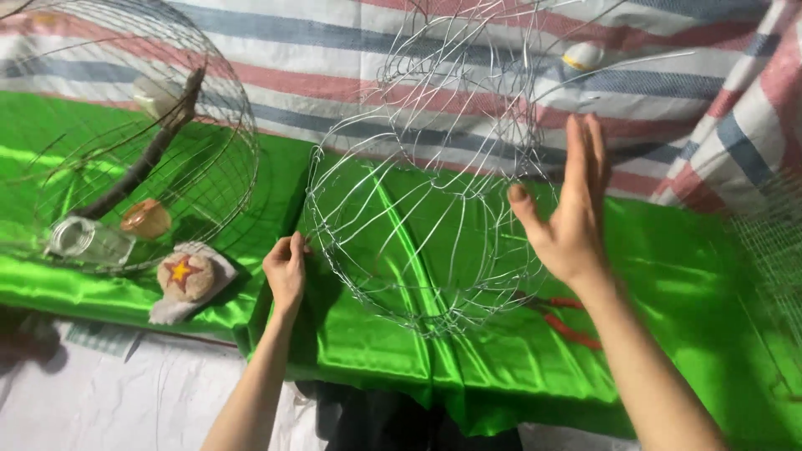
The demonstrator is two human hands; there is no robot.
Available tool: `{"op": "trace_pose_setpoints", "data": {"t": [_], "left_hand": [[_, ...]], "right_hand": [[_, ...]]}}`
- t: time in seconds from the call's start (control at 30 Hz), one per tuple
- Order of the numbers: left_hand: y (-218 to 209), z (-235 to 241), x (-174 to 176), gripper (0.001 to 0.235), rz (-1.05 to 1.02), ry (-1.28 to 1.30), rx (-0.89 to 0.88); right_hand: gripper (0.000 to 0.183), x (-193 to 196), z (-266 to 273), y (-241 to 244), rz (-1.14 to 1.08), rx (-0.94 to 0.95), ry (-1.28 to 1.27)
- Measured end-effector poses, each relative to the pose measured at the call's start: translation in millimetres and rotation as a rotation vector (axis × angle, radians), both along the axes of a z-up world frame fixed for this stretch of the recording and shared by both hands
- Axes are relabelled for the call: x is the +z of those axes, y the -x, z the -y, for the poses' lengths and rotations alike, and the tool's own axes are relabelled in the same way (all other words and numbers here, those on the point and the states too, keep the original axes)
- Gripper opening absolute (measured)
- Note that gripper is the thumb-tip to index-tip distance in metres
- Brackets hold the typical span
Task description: Manually assembling a wire structure by twisting and connecting thin metal wires to form a cage.
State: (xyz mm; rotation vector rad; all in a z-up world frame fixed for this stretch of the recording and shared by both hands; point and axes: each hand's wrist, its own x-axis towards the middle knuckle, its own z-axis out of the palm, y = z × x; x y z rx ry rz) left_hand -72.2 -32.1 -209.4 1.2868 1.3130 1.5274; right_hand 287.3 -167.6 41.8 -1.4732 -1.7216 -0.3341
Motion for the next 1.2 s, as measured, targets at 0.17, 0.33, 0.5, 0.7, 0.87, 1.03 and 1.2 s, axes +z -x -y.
{"op": "trace_pose_setpoints", "data": {"t": [0.17, 0.33, 0.5, 0.7, 0.87, 1.03, 1.2], "left_hand": [[2, -13, -25, 0.020, -0.060, -0.071, 0.073], [-6, -16, -21, 0.012, -0.171, -0.035, 0.131], [4, -37, -42, 0.013, -0.262, -0.036, 0.191], [7, -14, -10, 0.027, -0.155, 0.247, 0.026], [9, 72, 39, 0.046, 0.205, 0.578, -0.164], [-12, 96, 31, 0.064, 0.493, 0.724, -0.315], [-36, 105, 29, 0.066, 0.644, 0.761, -0.358]], "right_hand": [[0.100, 1, -34, -15, -0.201, 0.131, 0.045], [0.105, -1, -52, -20, -0.141, 0.139, -0.013], [0.119, -5, -50, -11, -0.147, 0.137, 0.075], [0.107, -14, -41, -2, -0.202, 0.147, 0.125], [0.100, -9, -32, 10, -0.214, 0.112, 0.146], [0.086, -34, -58, -5, -0.234, 0.066, 0.085], [0.073, -31, -64, -3, -0.247, 0.090, 0.056]]}}
